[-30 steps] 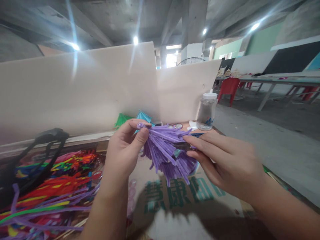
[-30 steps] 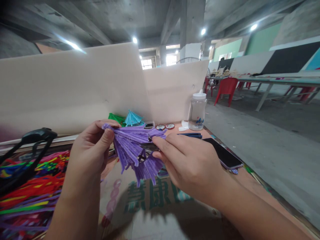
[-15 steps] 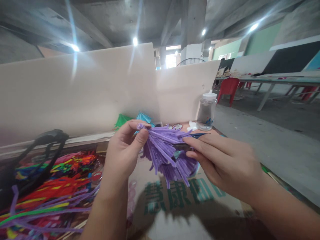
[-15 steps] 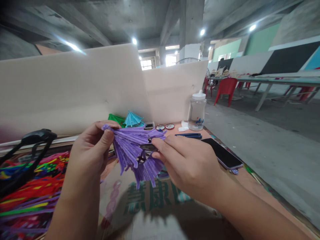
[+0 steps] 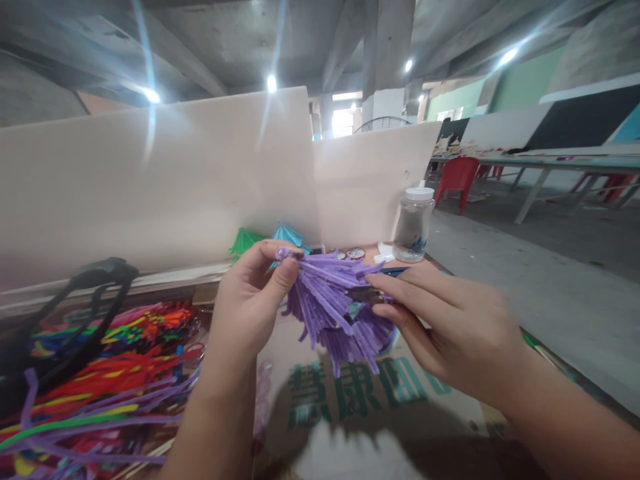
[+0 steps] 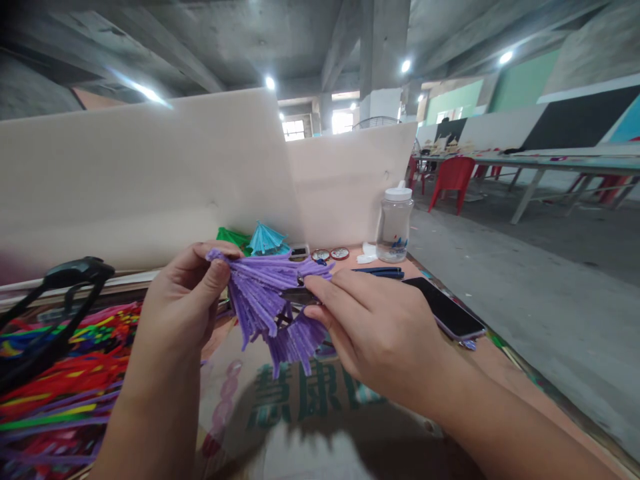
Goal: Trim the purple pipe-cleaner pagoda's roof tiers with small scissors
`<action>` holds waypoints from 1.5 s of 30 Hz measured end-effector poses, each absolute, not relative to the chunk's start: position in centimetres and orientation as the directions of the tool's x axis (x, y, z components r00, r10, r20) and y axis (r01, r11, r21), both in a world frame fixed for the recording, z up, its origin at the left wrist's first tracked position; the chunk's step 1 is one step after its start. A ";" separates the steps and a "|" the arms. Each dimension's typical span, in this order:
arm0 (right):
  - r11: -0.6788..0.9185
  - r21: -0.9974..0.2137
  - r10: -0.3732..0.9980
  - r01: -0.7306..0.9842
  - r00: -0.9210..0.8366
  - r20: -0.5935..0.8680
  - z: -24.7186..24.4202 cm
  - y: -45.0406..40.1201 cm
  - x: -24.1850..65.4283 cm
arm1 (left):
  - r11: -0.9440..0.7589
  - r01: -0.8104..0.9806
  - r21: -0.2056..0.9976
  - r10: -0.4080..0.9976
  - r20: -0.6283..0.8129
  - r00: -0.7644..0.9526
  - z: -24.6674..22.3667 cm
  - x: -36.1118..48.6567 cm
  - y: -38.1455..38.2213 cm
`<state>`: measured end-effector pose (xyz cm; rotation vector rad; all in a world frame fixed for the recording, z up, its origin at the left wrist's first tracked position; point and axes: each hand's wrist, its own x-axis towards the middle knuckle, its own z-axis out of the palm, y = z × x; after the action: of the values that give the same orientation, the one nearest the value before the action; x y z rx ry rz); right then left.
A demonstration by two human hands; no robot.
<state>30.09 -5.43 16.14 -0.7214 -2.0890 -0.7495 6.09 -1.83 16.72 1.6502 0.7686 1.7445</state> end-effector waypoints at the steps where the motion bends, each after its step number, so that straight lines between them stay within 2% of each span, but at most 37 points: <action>1: 0.661 0.267 0.231 0.701 -0.529 0.816 16.2 -5.4 30.0 | -0.646 -0.033 0.762 0.763 0.645 -0.037 16.7 6.1 -1.8; 10: 0.684 0.259 0.218 0.682 -0.529 0.820 16.0 -5.3 29.9 | -0.644 -0.068 0.762 0.765 0.644 -0.026 16.7 6.1 -1.7; 21: 0.662 0.284 0.213 0.694 -0.537 0.816 15.9 -5.3 30.0 | -0.653 -0.026 0.757 0.757 0.652 -0.042 16.7 6.0 -1.7; 32: 0.671 0.233 0.261 0.704 -0.519 0.814 15.9 -5.4 30.0 | -0.661 -0.015 0.751 0.751 0.660 -0.021 16.6 6.0 -1.8; 37: 0.672 0.174 0.303 0.720 -0.481 0.823 15.9 -5.4 29.9 | -0.658 -0.022 0.752 0.753 0.658 -0.019 16.8 6.0 -1.9; 45: 0.658 0.234 0.227 0.716 -0.485 0.845 15.7 -5.4 29.8 | -0.664 -0.072 0.744 0.747 0.665 -0.011 16.7 6.0 -1.8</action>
<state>29.82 -5.37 15.72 -0.7303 -2.0340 -0.7385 5.99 -1.77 16.72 1.6653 0.7064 1.7397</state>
